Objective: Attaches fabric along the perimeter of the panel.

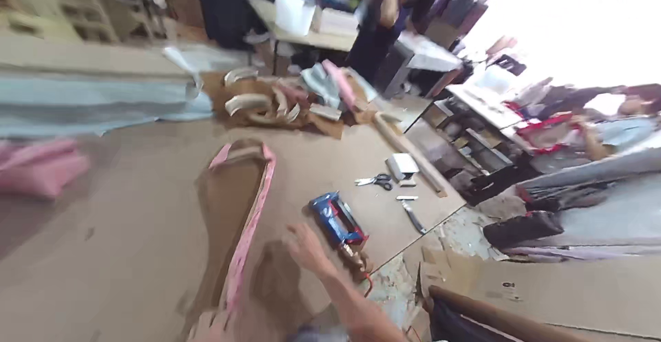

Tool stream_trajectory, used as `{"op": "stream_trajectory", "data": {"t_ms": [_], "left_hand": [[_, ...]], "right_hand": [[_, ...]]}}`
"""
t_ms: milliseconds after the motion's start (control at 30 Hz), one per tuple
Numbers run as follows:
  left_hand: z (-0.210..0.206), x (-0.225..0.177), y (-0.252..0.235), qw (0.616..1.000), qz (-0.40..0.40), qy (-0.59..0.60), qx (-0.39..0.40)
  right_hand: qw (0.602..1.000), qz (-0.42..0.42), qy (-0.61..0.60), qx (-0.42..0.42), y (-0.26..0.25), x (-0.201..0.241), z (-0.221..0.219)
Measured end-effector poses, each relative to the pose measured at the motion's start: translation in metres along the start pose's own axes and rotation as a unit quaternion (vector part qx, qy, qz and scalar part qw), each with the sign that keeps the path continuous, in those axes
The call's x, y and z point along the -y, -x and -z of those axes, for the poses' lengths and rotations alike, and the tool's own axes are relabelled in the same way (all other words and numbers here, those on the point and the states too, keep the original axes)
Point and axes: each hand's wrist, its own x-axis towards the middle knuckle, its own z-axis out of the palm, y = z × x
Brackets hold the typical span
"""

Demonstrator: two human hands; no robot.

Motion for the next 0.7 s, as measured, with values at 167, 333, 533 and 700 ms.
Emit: {"op": "stream_trajectory", "data": {"t_ms": [167, 333, 533, 700], "left_hand": [[0.040, -0.011, -0.009, 0.972, -0.027, 0.220, -0.077], [0.064, -0.028, -0.042, 0.861, 0.027, 0.493, -0.121], [0.057, -0.009, -0.059, 0.836, 0.028, 0.538, -0.105], [0.070, -0.015, -0.054, 0.870, -0.004, 0.476, -0.130]], "right_hand": [[0.960, 0.186, -0.208, -0.023, 0.007, 0.042, -0.064], [0.897, 0.338, -0.283, -0.016, 0.028, 0.101, -0.089], [0.834, 0.410, -0.361, 0.080, 0.089, 0.121, -0.058], [0.909, 0.348, -0.222, -0.050, -0.031, 0.090, -0.057]]}}
